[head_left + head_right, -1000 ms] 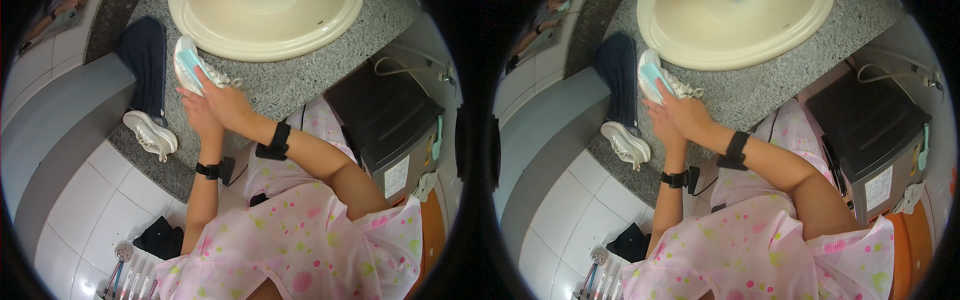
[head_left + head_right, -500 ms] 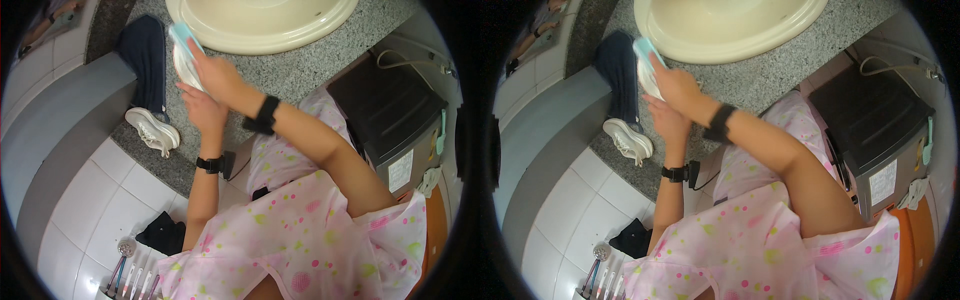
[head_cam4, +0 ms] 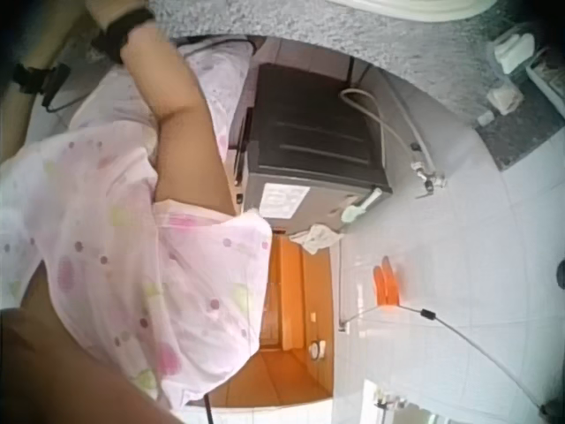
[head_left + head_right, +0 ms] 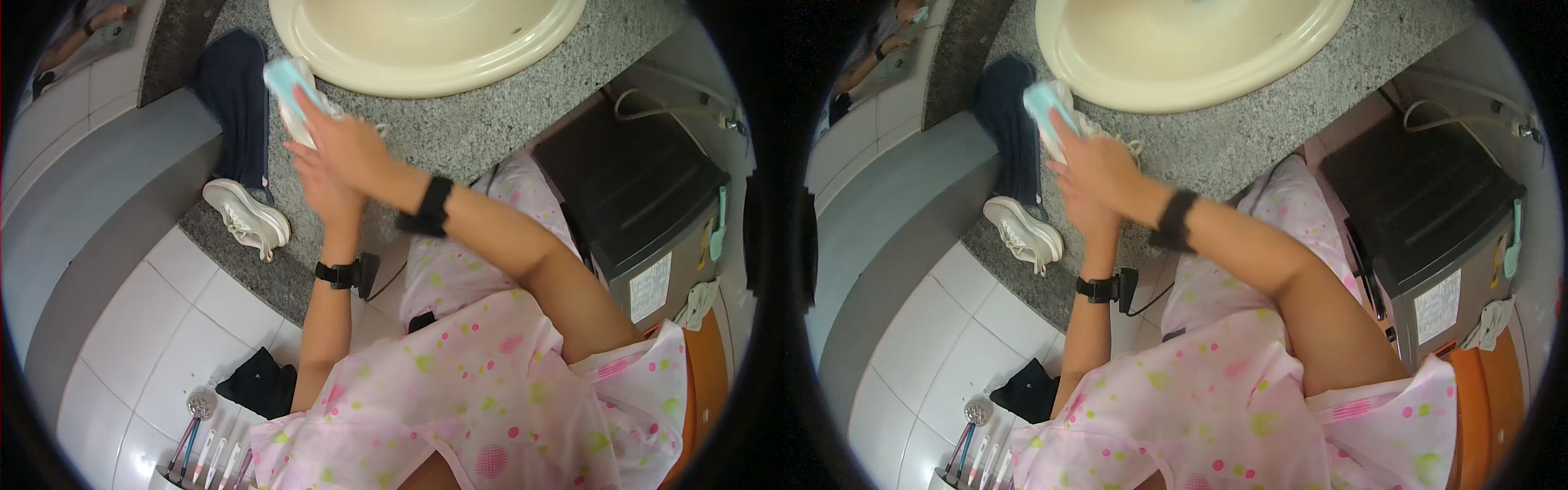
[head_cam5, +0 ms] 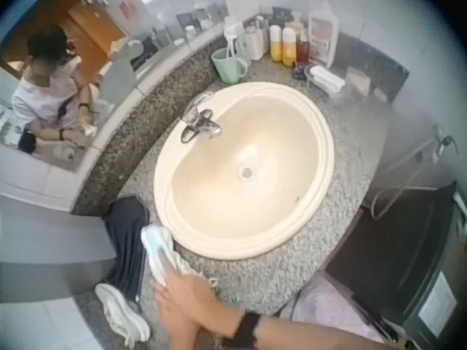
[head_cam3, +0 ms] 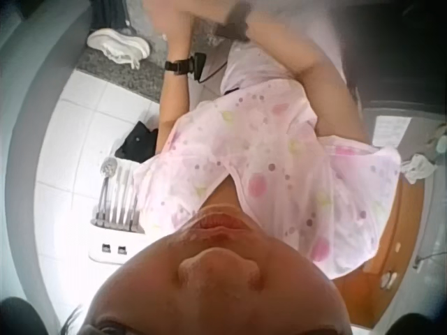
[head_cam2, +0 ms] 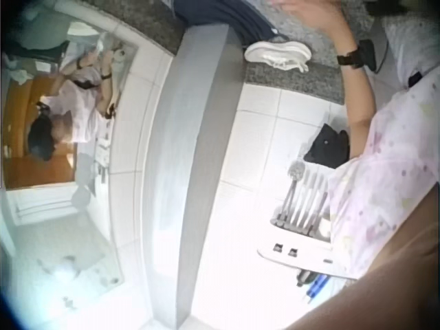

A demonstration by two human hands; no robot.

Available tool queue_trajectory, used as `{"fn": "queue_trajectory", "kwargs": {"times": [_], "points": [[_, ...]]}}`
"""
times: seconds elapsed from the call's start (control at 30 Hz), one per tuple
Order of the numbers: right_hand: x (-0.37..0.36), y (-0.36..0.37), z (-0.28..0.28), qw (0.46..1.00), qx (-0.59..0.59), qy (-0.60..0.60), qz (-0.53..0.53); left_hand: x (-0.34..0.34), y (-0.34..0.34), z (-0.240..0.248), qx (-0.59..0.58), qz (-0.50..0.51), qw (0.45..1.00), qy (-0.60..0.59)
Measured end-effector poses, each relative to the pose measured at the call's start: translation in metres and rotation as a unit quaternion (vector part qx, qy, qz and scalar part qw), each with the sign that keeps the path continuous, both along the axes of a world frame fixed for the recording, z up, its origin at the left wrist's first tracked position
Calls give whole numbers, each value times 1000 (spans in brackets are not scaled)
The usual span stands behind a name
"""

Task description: The person cleans a pair of white shoes over a bathroom sink, first wiping the counter with a cloth and then applying soap to a brush to scrub the exterior of the shoes.

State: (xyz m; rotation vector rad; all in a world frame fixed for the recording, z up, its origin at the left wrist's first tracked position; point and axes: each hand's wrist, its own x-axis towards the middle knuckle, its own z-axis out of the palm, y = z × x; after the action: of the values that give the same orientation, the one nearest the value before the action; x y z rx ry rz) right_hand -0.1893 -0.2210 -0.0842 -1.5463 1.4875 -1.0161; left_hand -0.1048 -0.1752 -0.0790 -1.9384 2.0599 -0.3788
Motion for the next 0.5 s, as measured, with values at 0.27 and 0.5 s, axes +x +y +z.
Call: {"fn": "queue_trajectory", "kwargs": {"times": [0.27,0.5], "points": [[-13,8,25,984,159,-29,72,9,0,-8,8,7,1000,18],[9,17,-10,996,81,-45,-10,7,-2,-3,45,44,985,163]]}}
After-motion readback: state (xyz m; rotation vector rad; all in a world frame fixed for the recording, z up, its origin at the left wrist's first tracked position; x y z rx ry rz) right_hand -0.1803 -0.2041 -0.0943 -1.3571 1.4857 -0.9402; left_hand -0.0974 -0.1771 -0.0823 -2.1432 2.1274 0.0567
